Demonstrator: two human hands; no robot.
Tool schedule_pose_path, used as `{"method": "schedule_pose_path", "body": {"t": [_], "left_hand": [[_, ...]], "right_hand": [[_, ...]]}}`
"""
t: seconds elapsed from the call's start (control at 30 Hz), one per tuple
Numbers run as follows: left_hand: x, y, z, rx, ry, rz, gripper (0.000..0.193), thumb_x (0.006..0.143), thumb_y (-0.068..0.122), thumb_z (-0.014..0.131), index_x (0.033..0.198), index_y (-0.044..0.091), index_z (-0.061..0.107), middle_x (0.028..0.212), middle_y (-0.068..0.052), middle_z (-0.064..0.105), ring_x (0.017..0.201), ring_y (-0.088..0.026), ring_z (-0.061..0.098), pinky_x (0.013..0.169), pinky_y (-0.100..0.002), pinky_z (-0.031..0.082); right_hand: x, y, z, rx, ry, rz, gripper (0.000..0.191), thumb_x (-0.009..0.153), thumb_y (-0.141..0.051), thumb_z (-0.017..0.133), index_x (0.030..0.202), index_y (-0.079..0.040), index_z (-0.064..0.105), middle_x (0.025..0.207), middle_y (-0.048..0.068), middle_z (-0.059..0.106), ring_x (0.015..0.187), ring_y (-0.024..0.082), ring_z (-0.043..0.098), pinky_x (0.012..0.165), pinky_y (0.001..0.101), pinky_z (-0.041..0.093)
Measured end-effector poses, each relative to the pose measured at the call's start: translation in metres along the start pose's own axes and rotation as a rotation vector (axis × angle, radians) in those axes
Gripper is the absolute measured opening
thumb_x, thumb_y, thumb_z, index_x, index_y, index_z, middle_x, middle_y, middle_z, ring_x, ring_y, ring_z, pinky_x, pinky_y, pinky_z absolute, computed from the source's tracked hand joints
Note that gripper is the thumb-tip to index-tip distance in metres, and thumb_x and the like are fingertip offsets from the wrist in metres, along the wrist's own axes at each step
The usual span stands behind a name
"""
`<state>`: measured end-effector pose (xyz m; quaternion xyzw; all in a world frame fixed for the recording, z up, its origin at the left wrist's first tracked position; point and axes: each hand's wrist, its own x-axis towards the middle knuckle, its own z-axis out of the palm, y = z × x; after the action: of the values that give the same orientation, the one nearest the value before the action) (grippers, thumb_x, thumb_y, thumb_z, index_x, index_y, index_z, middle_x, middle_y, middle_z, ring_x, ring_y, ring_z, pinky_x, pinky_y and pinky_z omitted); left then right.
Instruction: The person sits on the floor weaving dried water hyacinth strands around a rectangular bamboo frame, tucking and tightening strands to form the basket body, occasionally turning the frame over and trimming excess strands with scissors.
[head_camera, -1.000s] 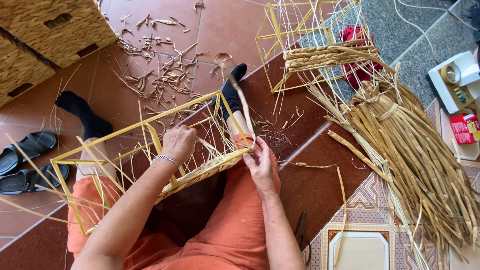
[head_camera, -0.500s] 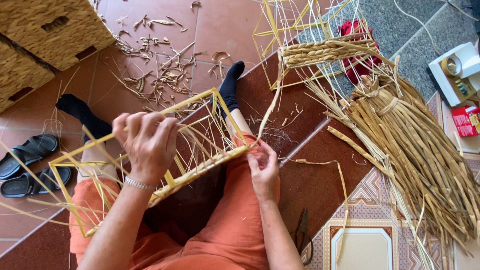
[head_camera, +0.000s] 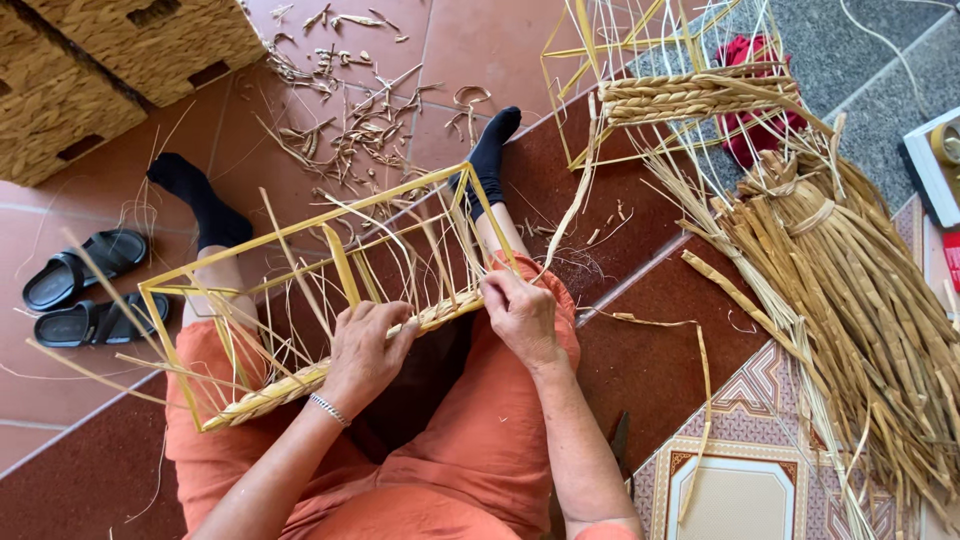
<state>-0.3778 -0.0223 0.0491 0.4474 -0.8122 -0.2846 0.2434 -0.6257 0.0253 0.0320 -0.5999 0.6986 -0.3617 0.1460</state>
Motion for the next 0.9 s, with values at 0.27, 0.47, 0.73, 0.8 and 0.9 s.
{"method": "schedule_pose_path", "body": {"t": [0.27, 0.47, 0.73, 0.8, 0.9], "left_hand": [[0.009, -0.027, 0.01, -0.285, 0.092, -0.142, 0.007, 0.096, 0.008, 0.067, 0.095, 0.008, 0.06, 0.079, -0.005, 0.077, 0.073, -0.017, 0.078, 0.06, -0.029, 0.059], [0.034, -0.029, -0.007, -0.477, 0.033, -0.262, 0.027, 0.092, 0.007, 0.066, 0.118, 0.006, 0.06, 0.075, -0.005, 0.076, 0.068, -0.016, 0.074, 0.063, -0.028, 0.057], [0.045, -0.006, -0.012, -0.231, -0.063, -0.148, 0.044, 0.078, 0.035, 0.082, 0.113, 0.01, 0.07, 0.091, -0.005, 0.075, 0.085, -0.015, 0.072, 0.078, -0.033, 0.056], [0.045, 0.001, -0.011, -0.075, -0.117, -0.191, 0.045, 0.074, 0.043, 0.086, 0.105, 0.013, 0.075, 0.092, -0.004, 0.074, 0.089, -0.017, 0.068, 0.082, -0.038, 0.05], [0.046, 0.006, -0.008, 0.088, -0.174, -0.214, 0.038, 0.071, 0.046, 0.084, 0.097, 0.019, 0.08, 0.09, 0.001, 0.075, 0.097, -0.019, 0.063, 0.089, -0.045, 0.038]], "right_hand": [[0.023, 0.03, 0.002, 0.898, -0.148, 0.511, 0.013, 0.102, -0.007, 0.058, 0.109, 0.004, 0.056, 0.091, 0.017, 0.076, 0.048, 0.008, 0.06, 0.037, 0.02, 0.044], [0.05, 0.01, -0.02, 0.863, -0.319, 0.52, 0.026, 0.096, -0.005, 0.062, 0.119, 0.003, 0.055, 0.096, 0.017, 0.077, 0.05, 0.009, 0.062, 0.038, 0.0218, 0.048], [0.031, -0.009, -0.029, 0.717, -0.3, 0.418, 0.055, 0.084, -0.003, 0.075, 0.136, -0.001, 0.055, 0.115, 0.013, 0.074, 0.062, 0.005, 0.063, 0.044, 0.02, 0.051], [0.019, -0.014, -0.018, 0.651, -0.094, 0.387, 0.051, 0.086, -0.006, 0.076, 0.134, -0.003, 0.058, 0.113, 0.012, 0.073, 0.061, 0.005, 0.062, 0.046, 0.0202, 0.055], [0.008, -0.028, 0.0, 0.436, 0.092, 0.195, 0.034, 0.089, -0.008, 0.08, 0.12, -0.006, 0.066, 0.117, 0.011, 0.072, 0.062, 0.004, 0.063, 0.049, 0.0185, 0.057]]}}
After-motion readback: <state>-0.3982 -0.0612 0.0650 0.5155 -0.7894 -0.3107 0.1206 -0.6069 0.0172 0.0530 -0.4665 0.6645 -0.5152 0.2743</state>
